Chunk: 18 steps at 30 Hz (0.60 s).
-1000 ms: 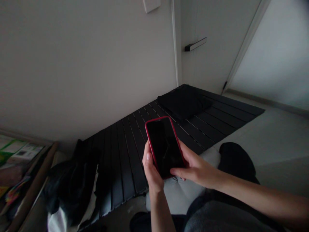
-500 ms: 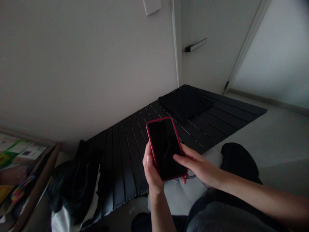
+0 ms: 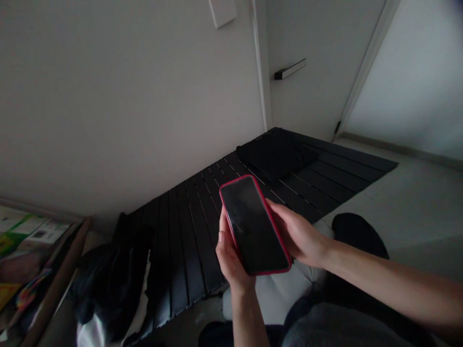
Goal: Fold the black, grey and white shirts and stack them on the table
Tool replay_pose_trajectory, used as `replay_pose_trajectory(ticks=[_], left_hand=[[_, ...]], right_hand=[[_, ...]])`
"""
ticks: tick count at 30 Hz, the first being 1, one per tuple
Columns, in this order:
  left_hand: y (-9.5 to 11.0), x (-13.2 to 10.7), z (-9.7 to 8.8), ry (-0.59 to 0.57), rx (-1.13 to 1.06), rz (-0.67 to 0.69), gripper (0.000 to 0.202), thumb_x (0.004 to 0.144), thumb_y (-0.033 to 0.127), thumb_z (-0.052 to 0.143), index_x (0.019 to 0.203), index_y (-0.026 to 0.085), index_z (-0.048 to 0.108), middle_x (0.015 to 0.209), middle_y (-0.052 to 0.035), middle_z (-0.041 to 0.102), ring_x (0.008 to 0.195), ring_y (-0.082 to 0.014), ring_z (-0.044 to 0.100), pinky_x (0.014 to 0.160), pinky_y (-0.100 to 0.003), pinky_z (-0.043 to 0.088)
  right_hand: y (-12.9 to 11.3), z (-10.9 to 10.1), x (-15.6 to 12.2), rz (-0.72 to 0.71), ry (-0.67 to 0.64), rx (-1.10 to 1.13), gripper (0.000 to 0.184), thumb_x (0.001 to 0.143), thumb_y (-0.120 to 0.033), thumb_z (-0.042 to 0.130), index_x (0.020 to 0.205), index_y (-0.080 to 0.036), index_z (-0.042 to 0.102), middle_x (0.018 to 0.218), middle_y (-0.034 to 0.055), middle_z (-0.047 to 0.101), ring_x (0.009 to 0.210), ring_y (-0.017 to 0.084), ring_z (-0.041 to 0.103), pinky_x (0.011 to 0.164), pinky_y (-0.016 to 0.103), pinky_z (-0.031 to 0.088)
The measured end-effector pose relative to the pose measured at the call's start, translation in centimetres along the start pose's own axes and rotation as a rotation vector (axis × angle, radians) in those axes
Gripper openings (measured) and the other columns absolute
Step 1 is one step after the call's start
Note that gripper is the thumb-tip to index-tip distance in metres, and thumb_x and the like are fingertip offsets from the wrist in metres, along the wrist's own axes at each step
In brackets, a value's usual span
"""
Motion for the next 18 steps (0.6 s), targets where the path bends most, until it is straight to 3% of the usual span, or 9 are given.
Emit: replay_pose_trajectory(ticks=[5, 13, 18], left_hand=[[-0.4, -0.3, 0.9, -0.039, 0.079, 0.051, 0.063, 0.086, 0.060, 0.035, 0.142, 0.032, 0.045, 0.144, -0.0012, 0.047, 0.134, -0.0280, 0.042, 0.106, -0.043, 0.041], [0.1, -0.7, 0.6, 0.000, 0.094, 0.074, 0.064, 0.087, 0.061, 0.032, 0.143, 0.032, 0.043, 0.143, -0.0009, 0.049, 0.132, -0.0287, 0.044, 0.105, -0.042, 0.042], [0.0, -0.6, -0.1, 0.001, 0.142, 0.116, 0.063, 0.088, 0.060, 0.033, 0.143, 0.031, 0.042, 0.146, -0.0007, 0.045, 0.136, -0.0285, 0.039, 0.107, -0.041, 0.039]], right_hand=[[-0.1, 0.6, -0.3, -0.006, 0.073, 0.089, 0.049, 0.086, -0.053, 0.049, 0.113, -0.015, 0.066, 0.095, 0.0087, 0.074, 0.098, 0.027, 0.067, 0.095, 0.044, 0.047], [0.8, 0.9, -0.6, -0.034, 0.154, 0.099, 0.049, 0.077, -0.054, 0.057, 0.104, -0.015, 0.070, 0.082, 0.0077, 0.074, 0.088, 0.028, 0.069, 0.084, 0.040, 0.053], [0.8, 0.8, -0.6, -0.002, 0.164, 0.091, 0.045, 0.078, -0.047, 0.051, 0.103, -0.014, 0.069, 0.083, 0.0090, 0.074, 0.084, 0.027, 0.070, 0.082, 0.041, 0.054]])
Point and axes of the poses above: each hand's wrist, its own x-axis towards the middle knuckle, its own z-axis out of the palm, y = z × x, the point moved 5 cm from there along x, towards the middle knuckle
